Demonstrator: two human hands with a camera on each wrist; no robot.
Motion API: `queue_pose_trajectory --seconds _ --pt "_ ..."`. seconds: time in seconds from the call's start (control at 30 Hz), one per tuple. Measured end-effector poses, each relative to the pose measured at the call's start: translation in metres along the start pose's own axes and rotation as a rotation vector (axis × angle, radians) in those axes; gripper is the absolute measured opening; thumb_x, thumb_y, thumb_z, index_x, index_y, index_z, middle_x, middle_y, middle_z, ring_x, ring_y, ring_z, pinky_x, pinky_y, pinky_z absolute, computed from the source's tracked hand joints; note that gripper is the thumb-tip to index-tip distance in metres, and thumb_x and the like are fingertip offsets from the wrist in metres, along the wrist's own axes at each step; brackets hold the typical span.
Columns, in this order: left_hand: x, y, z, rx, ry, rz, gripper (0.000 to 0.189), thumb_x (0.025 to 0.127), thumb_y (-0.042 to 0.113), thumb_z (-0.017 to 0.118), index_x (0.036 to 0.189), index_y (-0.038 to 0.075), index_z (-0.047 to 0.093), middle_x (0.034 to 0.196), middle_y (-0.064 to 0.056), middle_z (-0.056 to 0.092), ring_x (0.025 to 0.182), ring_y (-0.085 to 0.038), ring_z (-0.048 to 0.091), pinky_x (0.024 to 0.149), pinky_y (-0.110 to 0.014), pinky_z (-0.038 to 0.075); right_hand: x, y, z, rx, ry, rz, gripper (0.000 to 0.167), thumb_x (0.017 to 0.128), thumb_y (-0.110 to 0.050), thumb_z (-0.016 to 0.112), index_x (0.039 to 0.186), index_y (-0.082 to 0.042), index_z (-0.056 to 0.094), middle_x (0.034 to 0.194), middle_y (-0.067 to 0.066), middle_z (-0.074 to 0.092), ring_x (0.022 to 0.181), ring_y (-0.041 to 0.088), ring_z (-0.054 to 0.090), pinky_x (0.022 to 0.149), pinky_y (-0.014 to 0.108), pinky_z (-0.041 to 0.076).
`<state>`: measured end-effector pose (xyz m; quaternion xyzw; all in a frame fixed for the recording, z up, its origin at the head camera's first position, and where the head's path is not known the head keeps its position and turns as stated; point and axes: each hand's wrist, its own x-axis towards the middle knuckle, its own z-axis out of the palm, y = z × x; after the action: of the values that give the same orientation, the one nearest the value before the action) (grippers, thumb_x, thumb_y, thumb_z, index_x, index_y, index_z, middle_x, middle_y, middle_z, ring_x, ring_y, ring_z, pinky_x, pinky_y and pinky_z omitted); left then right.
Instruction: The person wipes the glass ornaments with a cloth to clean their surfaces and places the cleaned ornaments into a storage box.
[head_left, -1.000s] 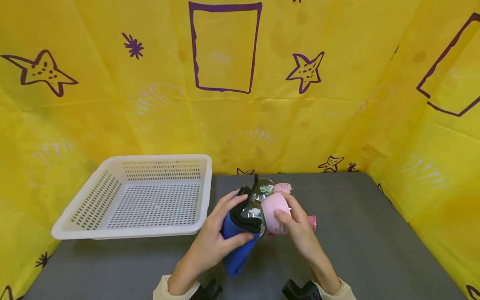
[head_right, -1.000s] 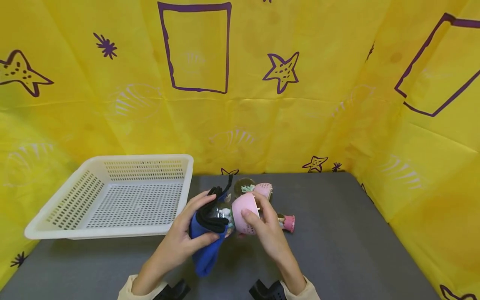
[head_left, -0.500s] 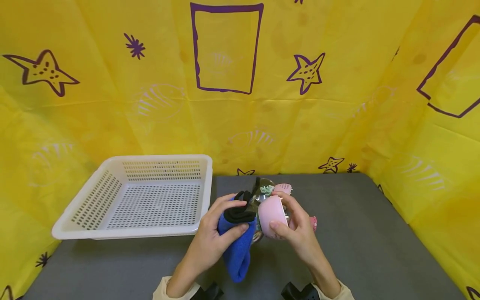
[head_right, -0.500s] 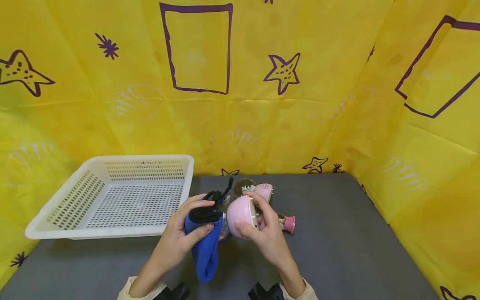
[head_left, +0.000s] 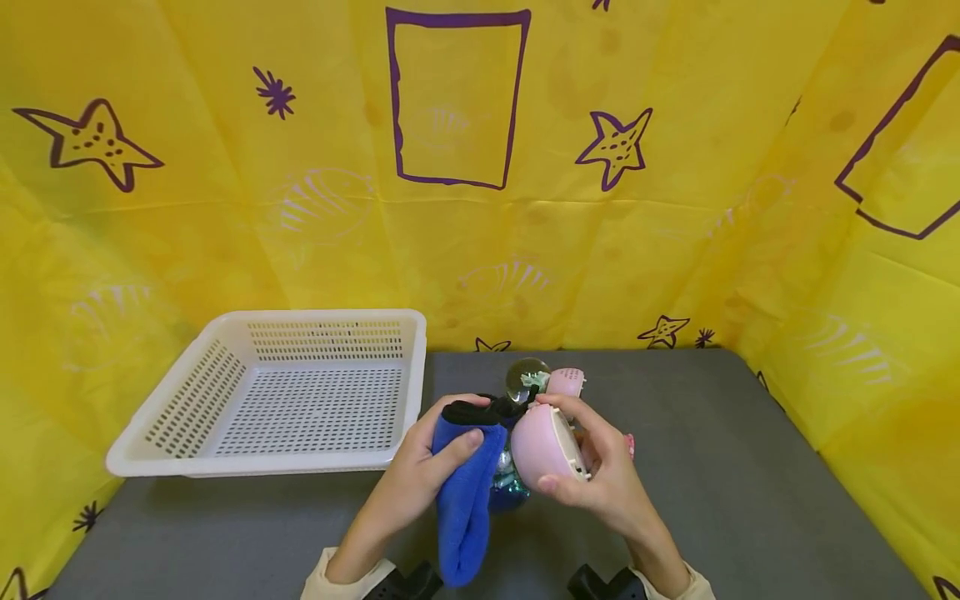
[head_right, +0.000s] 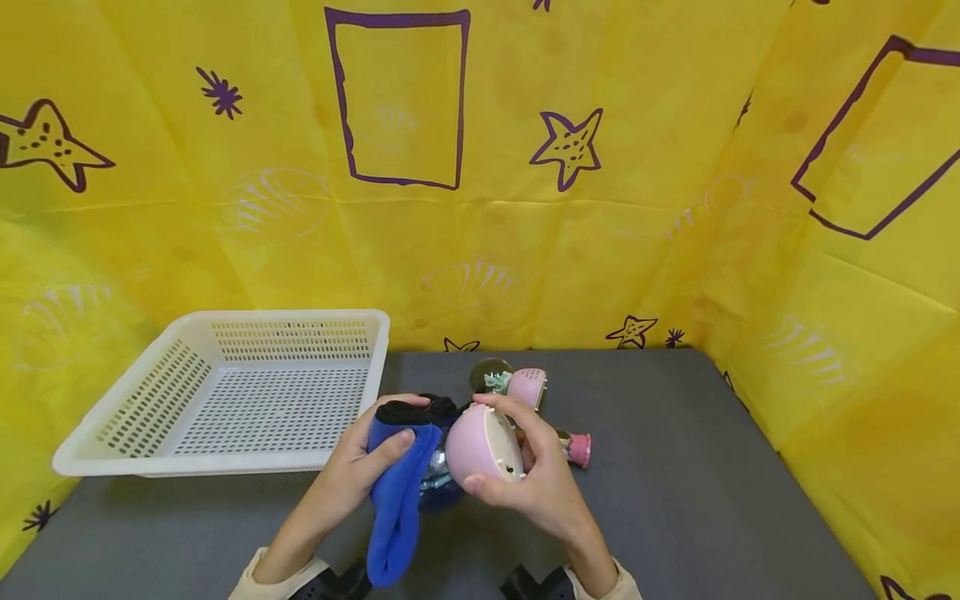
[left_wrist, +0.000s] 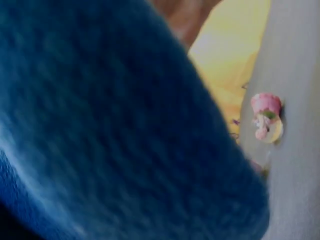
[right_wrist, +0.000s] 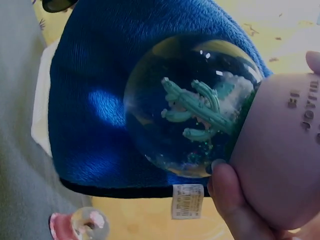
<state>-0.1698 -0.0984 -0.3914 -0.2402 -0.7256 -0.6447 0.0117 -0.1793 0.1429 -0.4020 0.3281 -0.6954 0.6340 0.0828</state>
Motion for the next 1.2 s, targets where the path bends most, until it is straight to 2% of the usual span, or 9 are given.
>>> queue_pose_trajectory --seconds 0.1,0.2,0.37,0.43,0.53,0.73,0.83,1.0,1.2 --pt "0.001 -0.002 -0.004 -0.074 -0.042 -0.022 0.033 0.104 0.015 0.048 0.136 0.010 0.052 0.126 -0.018 0.062 0.100 -0.013 0.065 0.084 -0.027 0.056 0.000 0.000 -0.002 0.009 -0.021 -0.031 0.070 0.068 -0.001 0.073 0.134 0.002 0.051 0.124 -0.003 0.061 0.080 0.018 0.066 0.061 0.034 0.057" --pt "0.002 -0.002 -0.006 -0.132 -0.078 -0.082 0.036 0.106 0.021 0.042 0.138 0.006 0.048 0.129 -0.020 0.059 0.106 -0.014 0.064 0.088 -0.027 0.055 0.000 0.001 -0.004 0.050 -0.040 -0.047 0.069 0.070 -0.004 0.074 0.135 0.001 0.051 0.128 -0.004 0.061 0.085 0.018 0.065 0.062 0.035 0.058" --pt "-0.002 -0.005 -0.010 -0.256 -0.165 -0.172 0.042 0.108 0.030 0.035 0.139 0.002 0.041 0.127 -0.007 0.056 0.113 -0.013 0.058 0.097 -0.027 0.050 0.000 0.002 -0.003 0.129 -0.055 -0.087 0.067 0.074 -0.006 0.073 0.136 0.003 0.048 0.133 0.000 0.060 0.095 0.016 0.064 0.068 0.035 0.058" --pt "-0.003 -0.006 -0.012 -0.296 -0.210 -0.186 0.043 0.108 0.031 0.034 0.138 0.001 0.037 0.125 -0.004 0.054 0.113 -0.012 0.057 0.097 -0.027 0.049 0.001 0.003 -0.003 0.143 -0.059 -0.096 0.066 0.076 -0.007 0.072 0.136 0.004 0.048 0.133 0.002 0.060 0.097 0.015 0.064 0.068 0.034 0.058" --pt "-0.004 -0.008 -0.014 -0.303 -0.248 -0.191 0.046 0.108 0.033 0.034 0.140 0.000 0.033 0.128 -0.006 0.051 0.116 -0.013 0.054 0.099 -0.027 0.048 0.002 0.005 -0.002 0.156 -0.066 -0.085 0.064 0.079 -0.009 0.073 0.137 0.002 0.048 0.134 0.002 0.060 0.098 0.015 0.063 0.068 0.034 0.058" --pt "-0.003 -0.007 -0.013 -0.309 -0.193 -0.171 0.047 0.107 0.029 0.036 0.142 -0.001 0.034 0.129 -0.006 0.053 0.117 -0.014 0.054 0.100 -0.026 0.046 0.002 0.010 -0.001 0.166 -0.072 -0.039 0.065 0.083 -0.012 0.071 0.142 0.000 0.044 0.136 0.000 0.057 0.101 0.015 0.061 0.069 0.035 0.059" --pt "-0.001 -0.007 -0.010 -0.309 -0.136 -0.162 0.041 0.107 0.026 0.037 0.138 0.000 0.039 0.123 -0.002 0.058 0.112 -0.013 0.056 0.098 -0.026 0.047 0.002 0.012 0.000 0.144 -0.064 0.002 0.068 0.086 -0.015 0.068 0.145 0.001 0.040 0.131 -0.001 0.058 0.097 0.015 0.062 0.067 0.035 0.059" --pt "0.000 -0.007 -0.004 -0.239 -0.024 -0.170 0.027 0.107 0.025 0.042 0.123 0.004 0.046 0.107 0.002 0.062 0.099 -0.011 0.059 0.089 -0.026 0.051 0.003 0.013 0.003 0.075 -0.025 0.075 0.070 0.083 -0.009 0.071 0.146 -0.001 0.041 0.128 -0.007 0.058 0.097 0.014 0.060 0.067 0.034 0.059" --pt "0.002 -0.003 -0.003 -0.192 0.059 -0.213 0.026 0.106 0.026 0.046 0.117 0.002 0.049 0.097 0.003 0.063 0.088 -0.010 0.061 0.079 -0.025 0.054 0.003 0.013 0.004 0.063 0.009 0.048 0.069 0.078 -0.005 0.074 0.141 -0.001 0.045 0.127 -0.006 0.059 0.100 0.015 0.058 0.067 0.035 0.058"
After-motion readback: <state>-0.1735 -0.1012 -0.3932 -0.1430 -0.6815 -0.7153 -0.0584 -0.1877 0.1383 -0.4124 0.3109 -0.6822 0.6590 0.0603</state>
